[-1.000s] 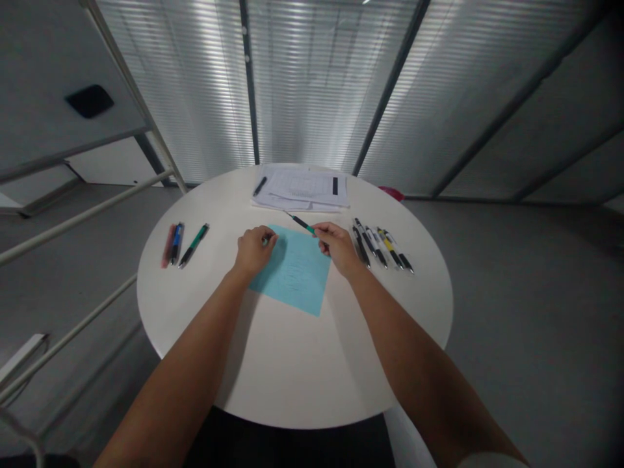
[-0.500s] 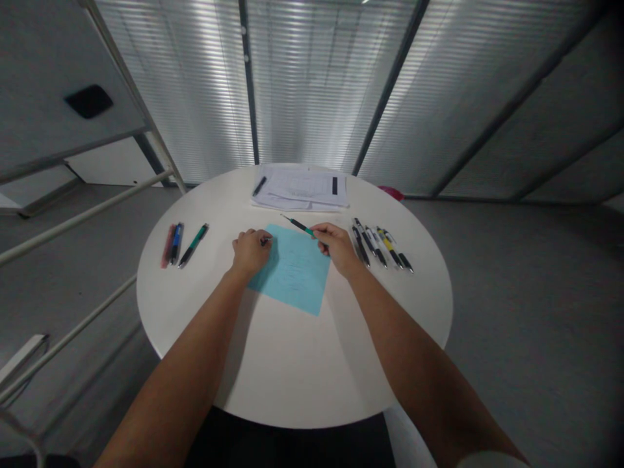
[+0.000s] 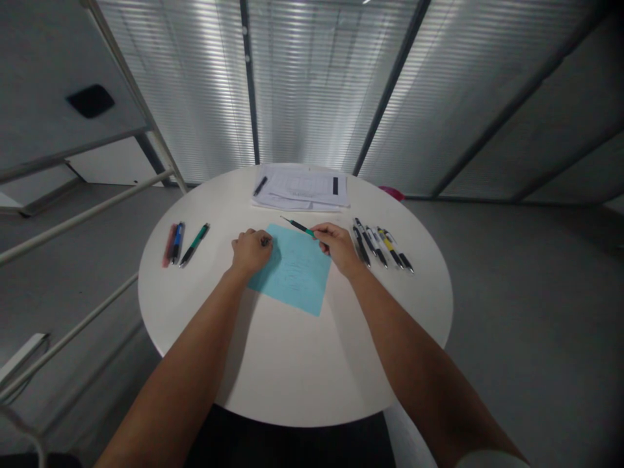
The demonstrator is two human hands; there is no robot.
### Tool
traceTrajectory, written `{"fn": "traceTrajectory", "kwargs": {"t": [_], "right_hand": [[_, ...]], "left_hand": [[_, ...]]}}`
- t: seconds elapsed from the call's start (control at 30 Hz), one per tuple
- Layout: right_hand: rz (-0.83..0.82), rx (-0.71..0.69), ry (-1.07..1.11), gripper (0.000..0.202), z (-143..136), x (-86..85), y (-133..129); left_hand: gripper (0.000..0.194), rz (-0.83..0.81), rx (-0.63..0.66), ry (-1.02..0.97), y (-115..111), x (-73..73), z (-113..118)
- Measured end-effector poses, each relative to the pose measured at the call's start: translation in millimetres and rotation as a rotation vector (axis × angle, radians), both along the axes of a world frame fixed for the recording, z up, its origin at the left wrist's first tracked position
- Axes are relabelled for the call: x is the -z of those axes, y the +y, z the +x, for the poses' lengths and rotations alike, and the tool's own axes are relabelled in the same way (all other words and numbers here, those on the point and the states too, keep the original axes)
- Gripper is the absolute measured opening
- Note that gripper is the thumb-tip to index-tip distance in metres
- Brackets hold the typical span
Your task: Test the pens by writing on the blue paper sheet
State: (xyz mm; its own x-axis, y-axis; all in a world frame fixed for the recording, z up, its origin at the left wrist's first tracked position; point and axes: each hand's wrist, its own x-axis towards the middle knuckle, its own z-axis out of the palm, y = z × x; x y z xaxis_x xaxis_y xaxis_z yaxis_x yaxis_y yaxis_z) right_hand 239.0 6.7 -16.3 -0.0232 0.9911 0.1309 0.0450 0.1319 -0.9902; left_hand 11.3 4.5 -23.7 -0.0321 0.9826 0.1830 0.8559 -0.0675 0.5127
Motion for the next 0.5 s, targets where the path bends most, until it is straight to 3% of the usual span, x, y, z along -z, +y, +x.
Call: {"fn": "traceTrajectory", "kwargs": {"t": [0.1,0.2,0.33,0.5], "right_hand": [[0.020,-0.012,0.003,0.020,1,0.8,0],[0.042,-0.048,0.018,0.019,2,0.9,-1],[0.049,-0.101,0.013,0.018,1,0.2,-3],[0.049,-0.127,0.004,0.019,0,0.6,-4]], "left_hand": [[0.027,0.068,-0.008,-0.166,0,-2.9,1],[0.031,0.115,0.054,-0.538,0,-7.5,3],[0.028,0.026,0.197,-0.978,-4,-13.3,7],[0.024,-0.041,0.254,-1.130,-4,-12.7,11]]}}
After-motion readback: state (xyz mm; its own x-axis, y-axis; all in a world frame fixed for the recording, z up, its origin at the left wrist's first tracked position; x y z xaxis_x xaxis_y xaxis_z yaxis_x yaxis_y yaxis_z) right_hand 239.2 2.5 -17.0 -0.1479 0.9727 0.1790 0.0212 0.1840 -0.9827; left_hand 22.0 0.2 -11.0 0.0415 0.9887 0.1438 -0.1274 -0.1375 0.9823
